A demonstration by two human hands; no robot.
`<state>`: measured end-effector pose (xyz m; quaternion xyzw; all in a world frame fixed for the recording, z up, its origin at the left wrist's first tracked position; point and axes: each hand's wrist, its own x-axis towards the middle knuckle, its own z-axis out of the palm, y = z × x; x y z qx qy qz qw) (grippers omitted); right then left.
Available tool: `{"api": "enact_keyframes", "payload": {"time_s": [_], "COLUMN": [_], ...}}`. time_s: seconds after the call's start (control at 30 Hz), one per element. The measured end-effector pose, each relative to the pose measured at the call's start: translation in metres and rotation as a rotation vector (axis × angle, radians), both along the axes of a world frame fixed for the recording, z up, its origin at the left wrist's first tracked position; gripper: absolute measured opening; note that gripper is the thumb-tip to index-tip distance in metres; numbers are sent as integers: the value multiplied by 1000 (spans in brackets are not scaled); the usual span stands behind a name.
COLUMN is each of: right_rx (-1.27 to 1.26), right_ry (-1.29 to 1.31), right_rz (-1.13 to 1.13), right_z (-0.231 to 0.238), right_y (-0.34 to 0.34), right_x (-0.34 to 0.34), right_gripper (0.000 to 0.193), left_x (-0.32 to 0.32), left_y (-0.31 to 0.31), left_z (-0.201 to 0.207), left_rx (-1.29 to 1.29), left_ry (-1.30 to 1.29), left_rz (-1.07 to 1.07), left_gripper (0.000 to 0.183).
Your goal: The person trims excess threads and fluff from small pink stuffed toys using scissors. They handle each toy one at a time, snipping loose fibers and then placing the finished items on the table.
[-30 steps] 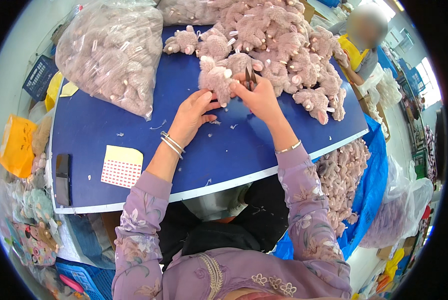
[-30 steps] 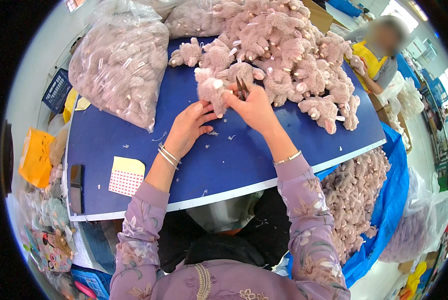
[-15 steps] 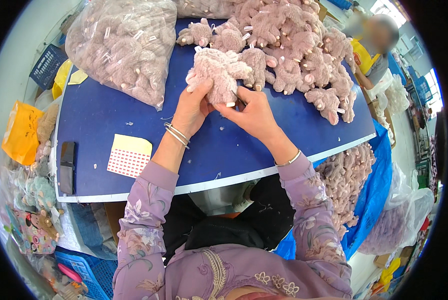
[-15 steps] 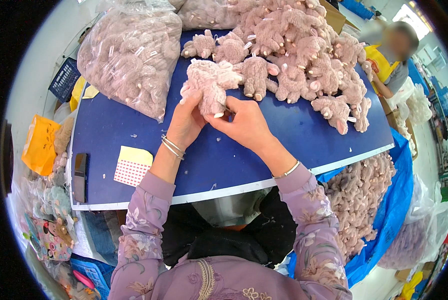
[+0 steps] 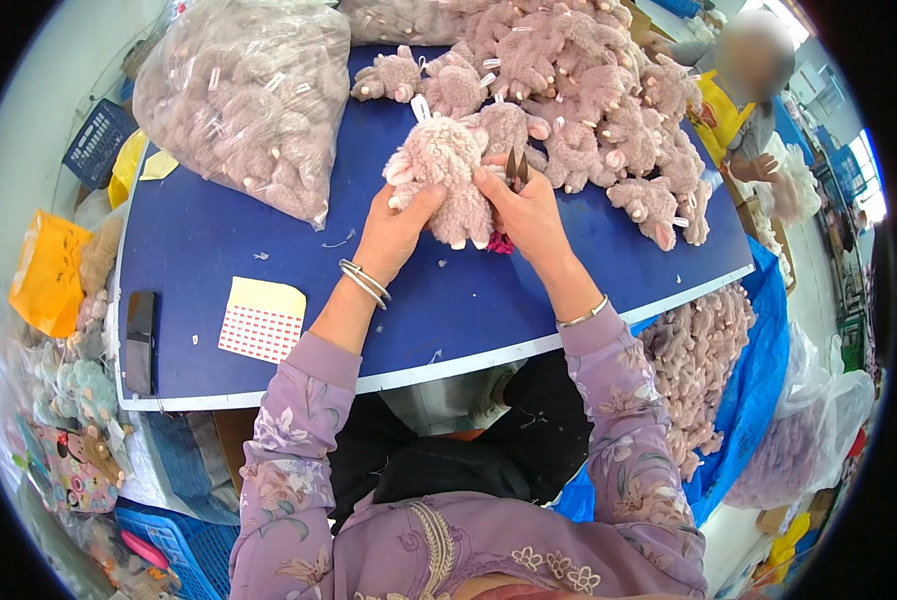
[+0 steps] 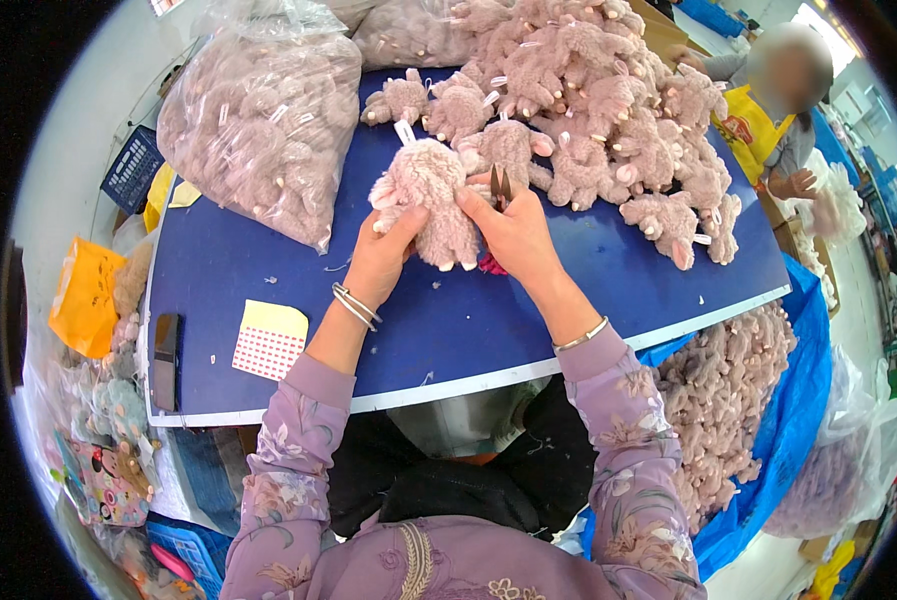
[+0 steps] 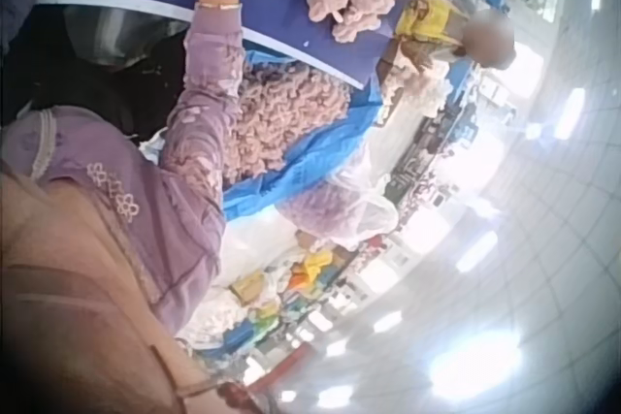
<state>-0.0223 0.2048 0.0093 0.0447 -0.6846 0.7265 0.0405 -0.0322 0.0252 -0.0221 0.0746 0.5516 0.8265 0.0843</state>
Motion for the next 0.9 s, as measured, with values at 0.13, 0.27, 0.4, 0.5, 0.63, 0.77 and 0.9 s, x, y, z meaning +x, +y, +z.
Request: {"api": "enact_keyframes", "payload": {"time_s": [0.13,0.27,0.4,0.5,0.63,0.77,0.9], "right_rx": [-22,-50,75,-597,302,866,1047], "right_ry": [26,-78,361,651,916,16,155], "right_rz": [10,55,-446,-132,-279,-357,-208], "right_z": [0,11,41,106,78,15,-19], "right_y": [1,8,56,103,164,62,49], "right_x": [0,0,-6,25,-14,-46,-53], "right_gripper": [23,19,24,34,44,46,54], "left_x": [-14,-8,-12,-11,-11,-7,-6], "left_y": [-5,0,-14,-13,2,-1,3], "left_z": [-8,9,14,14,13,5,7], "left_rx": [29,151,111,94,37,-65,-154], "left_ry": [120,36,4,-45,-44,-23,20], "left_rz": [9,47,29,72,-5,-17,-25], "left_gripper": [29,23,36,34,34,32,25]}}
